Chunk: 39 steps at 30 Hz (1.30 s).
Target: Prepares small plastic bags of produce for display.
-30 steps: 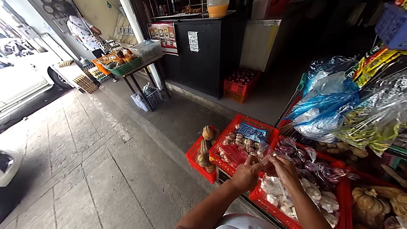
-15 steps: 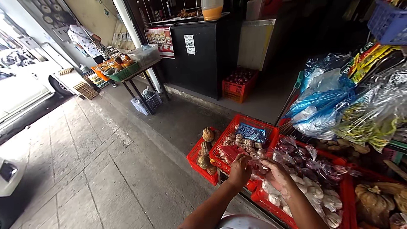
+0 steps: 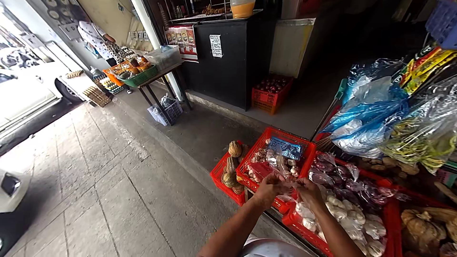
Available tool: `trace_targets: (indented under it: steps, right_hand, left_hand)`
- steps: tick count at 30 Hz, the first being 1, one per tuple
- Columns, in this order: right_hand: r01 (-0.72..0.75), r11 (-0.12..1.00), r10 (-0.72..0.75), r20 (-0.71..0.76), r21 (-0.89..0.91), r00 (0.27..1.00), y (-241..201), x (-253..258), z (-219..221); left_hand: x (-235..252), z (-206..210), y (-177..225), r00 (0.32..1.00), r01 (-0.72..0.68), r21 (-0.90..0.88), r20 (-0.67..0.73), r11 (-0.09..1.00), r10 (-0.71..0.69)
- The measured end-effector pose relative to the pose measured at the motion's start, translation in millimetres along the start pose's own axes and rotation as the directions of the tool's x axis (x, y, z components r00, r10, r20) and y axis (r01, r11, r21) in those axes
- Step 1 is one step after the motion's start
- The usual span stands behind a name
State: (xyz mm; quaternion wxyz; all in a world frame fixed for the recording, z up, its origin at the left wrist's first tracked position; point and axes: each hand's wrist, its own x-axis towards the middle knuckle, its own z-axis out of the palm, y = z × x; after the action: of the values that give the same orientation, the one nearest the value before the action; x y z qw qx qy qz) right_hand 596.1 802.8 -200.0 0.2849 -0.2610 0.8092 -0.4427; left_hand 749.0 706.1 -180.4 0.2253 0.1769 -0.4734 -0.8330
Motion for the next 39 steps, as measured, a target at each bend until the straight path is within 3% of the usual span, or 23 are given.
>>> trace_targets:
  steps: [2, 4, 8, 13, 16, 19, 21, 25, 27, 29, 31, 33, 34, 35, 36, 37, 39]
  right_hand:
    - [-0.009, 0.999, 0.008, 0.028, 0.05, 1.0, -7.3, -4.4, 0.4]
    - [0.012, 0.995, -0.022, 0.099, 0.1, 0.995, -16.2, -11.4, 4.7]
    - [-0.021, 0.929, -0.092, 0.286, 0.368, 0.954, -34.9, -29.8, 6.5]
    - [-0.12, 0.815, -0.081, 0.318, 0.566, 0.945, -33.1, -27.2, 11.2]
    - [-0.047, 0.894, -0.05, 0.204, 0.446, 0.978, -31.1, -21.8, 7.8]
    - [0.016, 0.996, -0.023, 0.081, 0.086, 0.996, -25.7, -11.6, -0.3]
    - [0.019, 0.992, -0.016, 0.024, -0.127, 1.0, -20.6, -9.2, -5.6]
    - [-0.042, 0.967, 0.047, 0.011, -0.252, 0.999, -6.1, -5.9, -11.6]
    - [-0.05, 0.954, 0.078, 0.085, -0.295, 0.993, -6.5, -5.7, -13.4]
    - [0.027, 0.965, 0.046, 0.268, -0.261, 0.962, -6.6, -2.6, -17.2]
    - [0.173, 0.976, -0.112, 0.373, -0.133, 0.921, -24.3, -7.6, -30.9]
    - [0.409, 0.904, -0.389, 0.163, -0.121, 0.907, -67.2, -23.4, -61.4]
    - [0.53, 0.829, -0.541, -0.019, -0.177, 0.841, -99.9, -37.3, -84.2]
    - [0.633, 0.728, -0.684, -0.215, -0.264, 0.697, -132.4, -53.5, -108.6]
    - [0.698, 0.61, -0.788, -0.376, -0.374, 0.487, -160.1, -69.6, -133.0]
    - [0.726, 0.513, -0.834, -0.465, -0.458, 0.296, -185.0, -88.1, -157.6]
    - [0.735, 0.377, -0.869, -0.49, -0.564, 0.07, -221.8, -130.0, -199.1]
  left_hand:
    - [1.1, -2.7, -4.2, 0.996, -0.018, 0.417, -0.072, 0.909, 0.053]
    - [1.1, -8.1, -7.1, 0.974, 0.028, 0.61, -0.196, 0.792, 0.117]
    - [3.5, -33.2, -14.2, 0.899, 0.106, 0.591, -0.401, 0.8, 0.176]
    - [6.8, -31.2, -23.1, 0.908, 0.08, 0.506, -0.392, 0.859, 0.146]
    - [6.4, -23.8, -24.1, 0.938, 0.017, 0.324, -0.333, 0.946, 0.097]
    - [5.3, -13.6, -15.0, 0.957, -0.037, 0.102, -0.282, 0.994, 0.064]
    - [5.8, -6.5, -7.7, 0.972, -0.055, -0.031, -0.23, 0.998, 0.046]
    - [4.4, -2.0, -3.9, 0.994, 0.043, -0.141, -0.092, 0.989, -0.057]
    - [3.7, -1.8, -9.2, 0.998, 0.048, -0.027, -0.049, 0.998, -0.049]
    - [4.9, -6.2, -13.4, 0.997, 0.005, 0.269, -0.073, 0.963, 0.015]
    - [6.7, -14.4, -14.0, 0.988, 0.003, 0.638, -0.123, 0.77, 0.097]
    - [10.3, -23.0, -14.9, 0.975, 0.035, 0.772, -0.166, 0.634, 0.147]
    - [11.9, -26.6, -15.8, 0.972, 0.037, 0.79, -0.17, 0.612, 0.162]
    - [12.3, -29.0, -17.0, 0.971, 0.035, 0.801, -0.169, 0.598, 0.17]
    - [11.8, -29.6, -17.7, 0.972, 0.034, 0.806, -0.165, 0.591, 0.168]
    - [11.5, -28.7, -18.8, 0.973, 0.028, 0.808, -0.157, 0.588, 0.17]
    - [11.3, -24.7, -22.0, 0.973, -0.005, 0.806, -0.134, 0.591, 0.191]
